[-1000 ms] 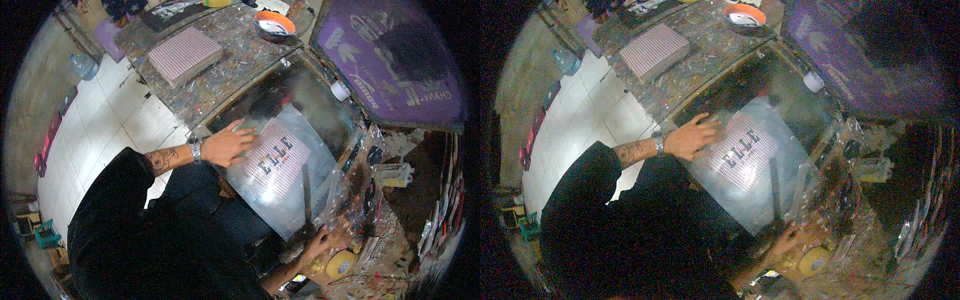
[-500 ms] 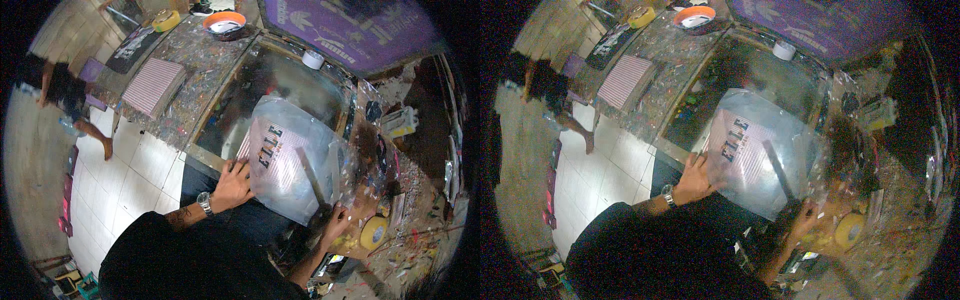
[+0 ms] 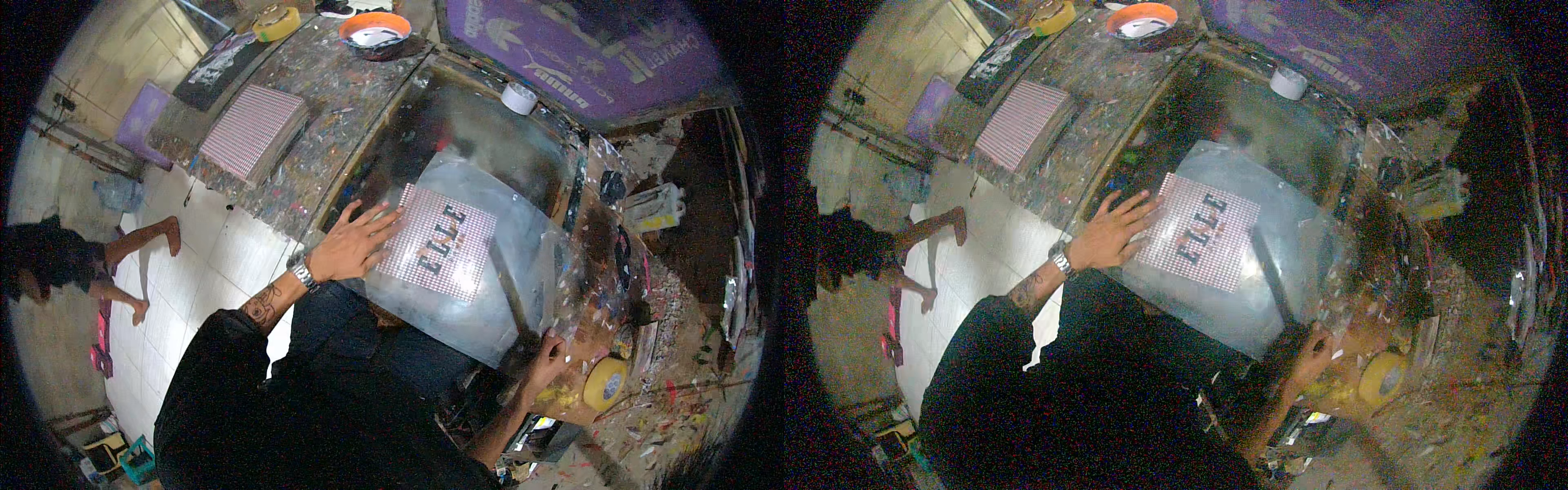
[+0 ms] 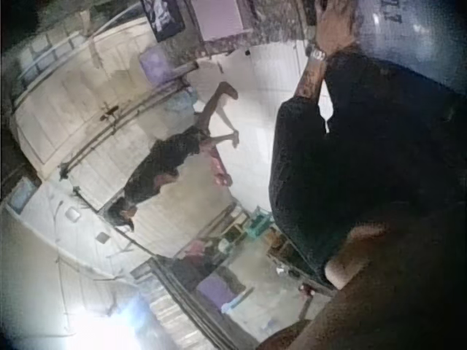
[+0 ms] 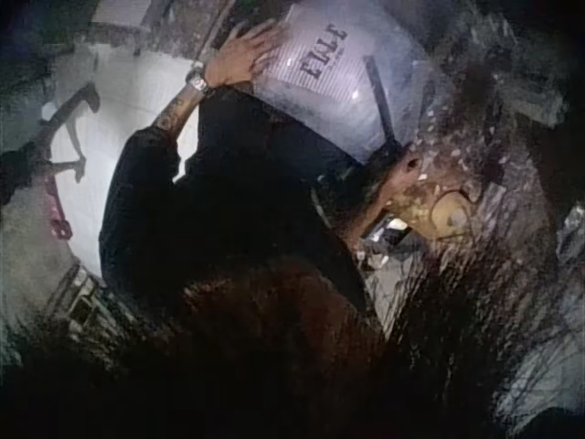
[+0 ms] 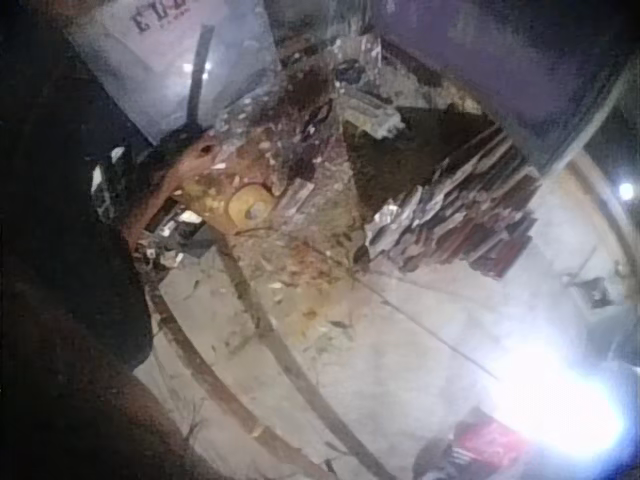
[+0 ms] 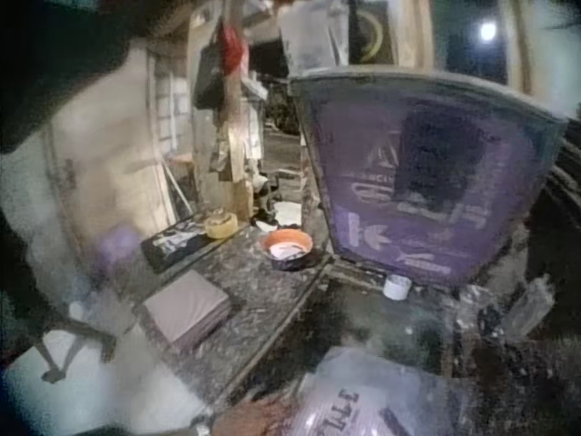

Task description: The person cleans a screen printing frame with a cloth, then places a patterned stencil onto a clear sheet and smooths it with a squeegee. They handle the screen, stencil, and squeegee throughout the process.

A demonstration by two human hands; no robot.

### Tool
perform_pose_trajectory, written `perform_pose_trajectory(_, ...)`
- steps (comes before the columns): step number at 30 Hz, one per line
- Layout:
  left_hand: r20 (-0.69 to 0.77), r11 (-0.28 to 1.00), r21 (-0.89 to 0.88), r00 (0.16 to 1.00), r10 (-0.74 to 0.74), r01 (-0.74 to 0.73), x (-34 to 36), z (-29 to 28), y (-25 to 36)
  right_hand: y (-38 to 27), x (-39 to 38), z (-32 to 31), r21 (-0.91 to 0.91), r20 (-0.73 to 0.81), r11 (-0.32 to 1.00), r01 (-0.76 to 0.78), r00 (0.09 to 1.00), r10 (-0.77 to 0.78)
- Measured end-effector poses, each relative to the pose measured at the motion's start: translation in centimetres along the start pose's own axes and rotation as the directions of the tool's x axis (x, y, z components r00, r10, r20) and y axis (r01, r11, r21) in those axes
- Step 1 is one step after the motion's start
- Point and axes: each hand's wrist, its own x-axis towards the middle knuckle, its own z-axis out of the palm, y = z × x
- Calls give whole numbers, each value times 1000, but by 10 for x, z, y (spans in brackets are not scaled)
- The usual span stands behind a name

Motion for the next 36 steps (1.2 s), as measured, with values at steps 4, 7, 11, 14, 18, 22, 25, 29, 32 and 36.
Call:
perform_pose_trajectory(4, 12, 1000, 22, 1000, 17, -18, 5, 1, -10, 1, -2, 0, 5, 58, 998, -61, 996, 61)
perform_pose_trajectory(7, -25, 999, -36, 999, 21, -22, 7, -1, -9, 13, -5, 7, 39, 40, 998, -53, 998, 51)
perform_pose_trajectory(11, -24, 997, -72, 999, 23, -25, 5, -5, -10, 36, -15, 17, -51, 9, 997, -50, 999, 50)
perform_pose_trajectory(14, -42, 993, -106, 998, 37, -42, 9, -7, -8, 41, -10, 18, -167, -33, 984, 55, 998, -61)
perform_pose_trajectory(18, -11, 999, -46, 1000, 17, -18, 8, 2, -11, 10, -18, 25, -207, -80, 978, -10, 997, -7)
perform_pose_trajectory(22, -59, 995, -96, 998, 31, -36, 6, -1, -9, 12, -16, 25, -247, -52, 967, 68, 995, -83)
perform_pose_trajectory(25, -67, 995, -92, 997, 37, -43, 5, 1, -10, 12, -18, 27, -206, -71, 970, 129, 987, -146)
perform_pose_trajectory(29, -61, 995, -91, 998, 31, -37, 5, 1, -10, -7, -19, 21, -258, 44, 964, -64, 996, 78)
perform_pose_trajectory(32, -80, 996, -85, 996, 25, -32, 5, 1, -9, -15, -19, 20, -272, 45, 960, -69, 995, 85)
perform_pose_trajectory(36, -75, 994, -100, 997, 27, -34, 6, -1, -9, 17, -19, 26, -315, 0, 948, 46, 999, -48)
